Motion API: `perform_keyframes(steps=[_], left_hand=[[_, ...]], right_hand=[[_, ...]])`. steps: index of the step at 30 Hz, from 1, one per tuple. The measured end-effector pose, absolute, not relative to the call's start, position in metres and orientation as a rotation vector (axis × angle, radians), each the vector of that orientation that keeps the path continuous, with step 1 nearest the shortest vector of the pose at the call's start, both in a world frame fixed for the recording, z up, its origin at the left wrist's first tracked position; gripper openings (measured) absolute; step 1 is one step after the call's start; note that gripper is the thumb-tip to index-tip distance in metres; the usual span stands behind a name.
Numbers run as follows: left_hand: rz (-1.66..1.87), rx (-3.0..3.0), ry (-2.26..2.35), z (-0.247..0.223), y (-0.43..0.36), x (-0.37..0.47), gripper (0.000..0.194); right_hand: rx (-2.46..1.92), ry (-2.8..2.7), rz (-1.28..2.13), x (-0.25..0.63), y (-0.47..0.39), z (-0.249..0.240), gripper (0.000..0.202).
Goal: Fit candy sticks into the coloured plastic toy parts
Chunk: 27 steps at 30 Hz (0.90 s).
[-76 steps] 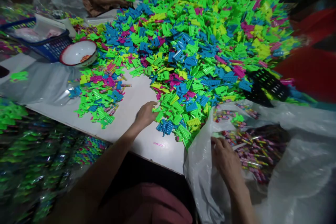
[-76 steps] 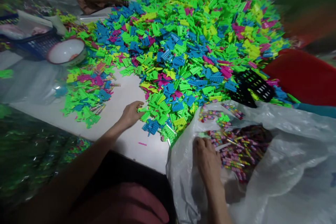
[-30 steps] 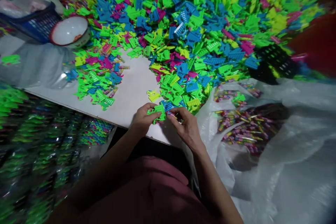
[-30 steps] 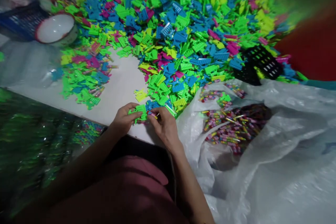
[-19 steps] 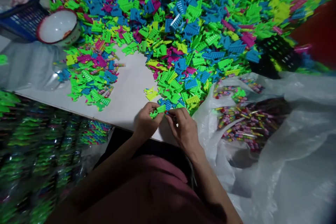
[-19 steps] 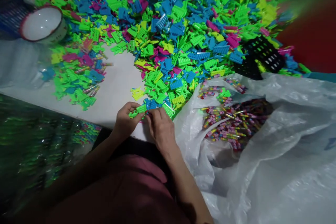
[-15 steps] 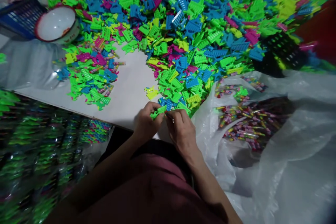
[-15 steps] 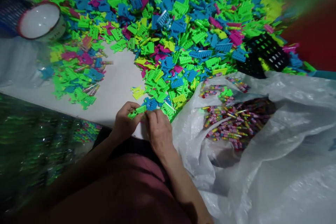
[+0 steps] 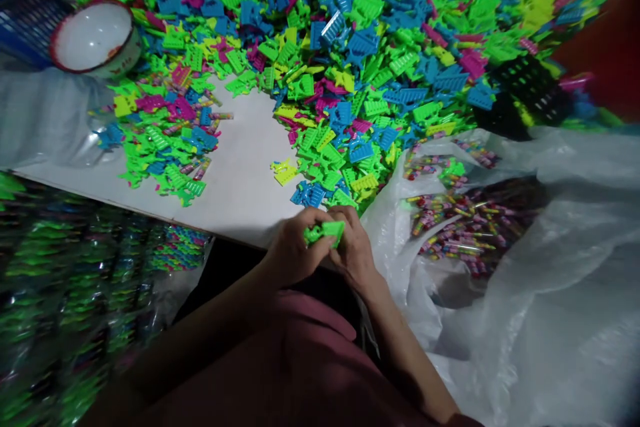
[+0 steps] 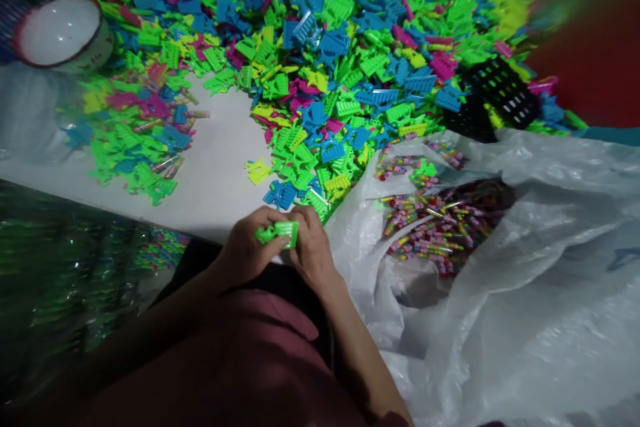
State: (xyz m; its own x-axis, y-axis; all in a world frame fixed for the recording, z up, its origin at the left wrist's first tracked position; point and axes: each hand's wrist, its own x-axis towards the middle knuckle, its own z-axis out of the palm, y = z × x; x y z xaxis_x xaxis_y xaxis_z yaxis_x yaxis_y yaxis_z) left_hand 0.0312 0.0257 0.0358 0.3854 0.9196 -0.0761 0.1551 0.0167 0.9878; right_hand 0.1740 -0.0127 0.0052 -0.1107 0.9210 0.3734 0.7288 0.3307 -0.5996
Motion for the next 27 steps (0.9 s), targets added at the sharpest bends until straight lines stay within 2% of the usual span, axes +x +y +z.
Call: perform_keyframes(steps=[5,9,18,27], left_hand=[[0.918,0.996,1.204,0.024,0.042,0.024,0.025],[0.854,0.91,1.194,0.024,0.04,0.027,0.028],[0.869,1.064,1.267,0.023,0.03,0.034,0.019],[0.907,1.396,1.12,0.026,0.024,0.028,0.01]], right_hand=[[-1.497,-1.631,0.339,0.176,-0.015,0.027,0.014],[-1.482,-1.694,0.296,0.171,-0.019,0.038,0.014],[-1.502,-1.735,0.247,0.167,-0.027,0.028,0.017],[-1.476,-1.754,0.277,0.163,-0.035,0.029,0.022]])
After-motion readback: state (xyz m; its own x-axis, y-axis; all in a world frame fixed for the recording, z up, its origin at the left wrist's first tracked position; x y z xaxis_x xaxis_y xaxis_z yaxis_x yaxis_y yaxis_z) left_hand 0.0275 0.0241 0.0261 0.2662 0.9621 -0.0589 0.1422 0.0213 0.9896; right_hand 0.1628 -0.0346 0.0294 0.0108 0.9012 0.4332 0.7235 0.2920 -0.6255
